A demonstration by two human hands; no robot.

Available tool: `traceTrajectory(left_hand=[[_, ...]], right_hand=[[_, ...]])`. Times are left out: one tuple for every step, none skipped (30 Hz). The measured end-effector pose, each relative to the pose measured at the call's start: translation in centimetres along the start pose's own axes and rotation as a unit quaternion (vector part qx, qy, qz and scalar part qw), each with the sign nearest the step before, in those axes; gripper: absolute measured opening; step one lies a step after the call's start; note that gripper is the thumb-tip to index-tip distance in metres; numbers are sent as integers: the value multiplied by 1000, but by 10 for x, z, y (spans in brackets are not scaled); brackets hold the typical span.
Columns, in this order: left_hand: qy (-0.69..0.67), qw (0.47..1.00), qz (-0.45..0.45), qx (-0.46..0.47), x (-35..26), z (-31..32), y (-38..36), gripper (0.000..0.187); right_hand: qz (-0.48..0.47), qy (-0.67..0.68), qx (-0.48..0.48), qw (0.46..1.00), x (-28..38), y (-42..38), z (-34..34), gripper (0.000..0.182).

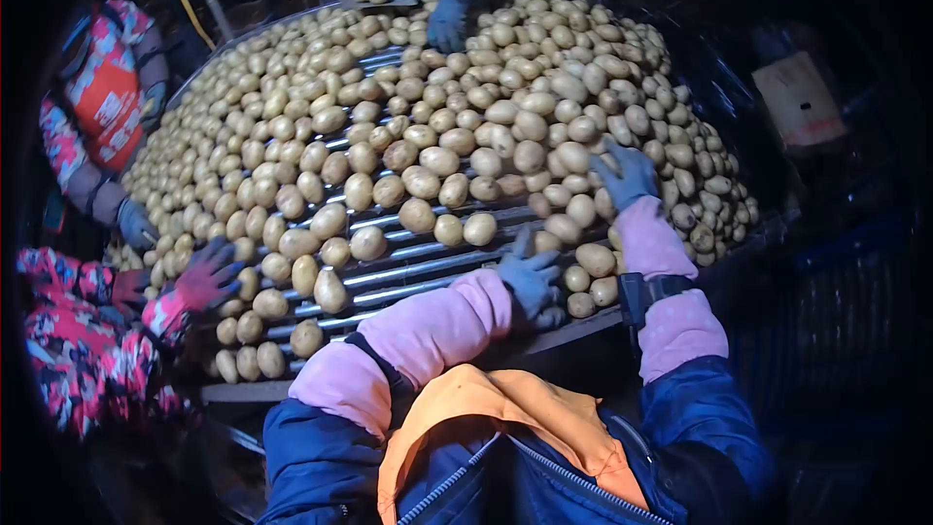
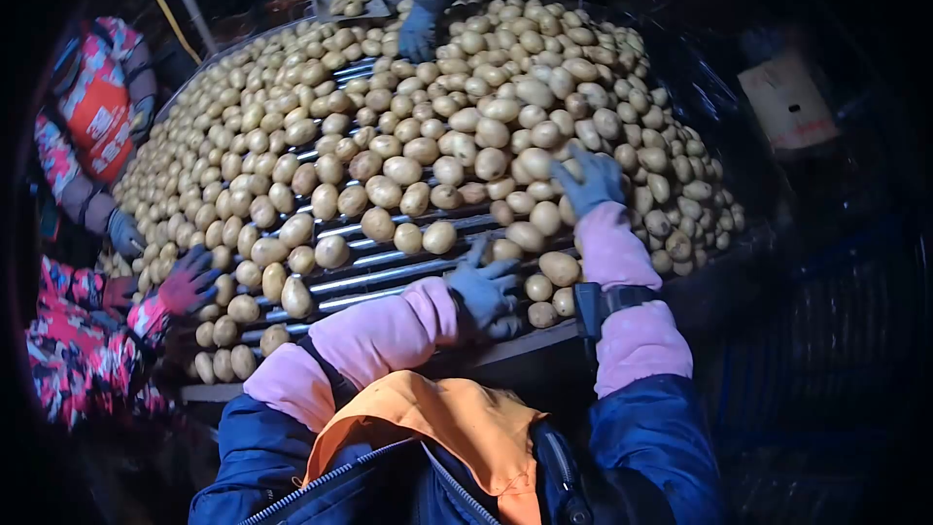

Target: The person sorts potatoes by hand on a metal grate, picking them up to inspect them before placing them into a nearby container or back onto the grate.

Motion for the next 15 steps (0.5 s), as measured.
traceTrajectory(left_hand=[[47,997,-25,64,12,-4,0,33],[24,998,-52,33,24,-25,-10,28],[-28,995,-94,-21,49,-13,-21,29],[35,992,-97,-78,56,-35,-39,30],[58,989,-123,-55,73,-29,-55,30],[86,982,-144,-84,82,-37,-76,27],[109,983,-149,0,93,-37,-96,30],[126,975,-180,-24,96,-38,-121,32],[141,966,-212,-46,95,-36,-149,35],[102,964,-236,-63,100,-41,-176,35],[62,961,-258,-80,102,-51,-197,35],[93,952,-284,-63,98,-58,-214,33],[124,947,-293,-50,92,-61,-228,34],[126,941,-303,-86,87,-67,-239,32],[128,933,-314,-122,83,-74,-250,30]], right_hand=[[-25,-29,0,999,22,-3,6,64],[-21,36,-5,999,35,-4,17,61],[-56,162,-10,985,53,-8,34,59],[-178,54,-47,981,81,-23,42,58],[-110,89,39,989,121,-38,41,59],[-176,55,41,982,130,-47,87,61],[-115,43,100,987,179,-70,68,65],[-121,39,71,989,206,-88,72,72],[-117,22,115,986,231,-98,74,77],[-163,34,97,981,248,-116,83,81],[-190,5,108,976,271,-134,77,82],[-251,42,150,955,280,-148,84,82],[-309,78,192,928,288,-160,89,82],[-340,124,206,909,292,-159,81,75],[-344,213,181,896,291,-147,63,64]])
Point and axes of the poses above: each hand's wrist, its own y-axis towards the middle knuckle, its own z-axis out of the palm, x = y × z, the point moved 7 cm from there along y, towards the middle knuckle, and after that the axes turned 3 degrees about -x, right-handed, at the moved point
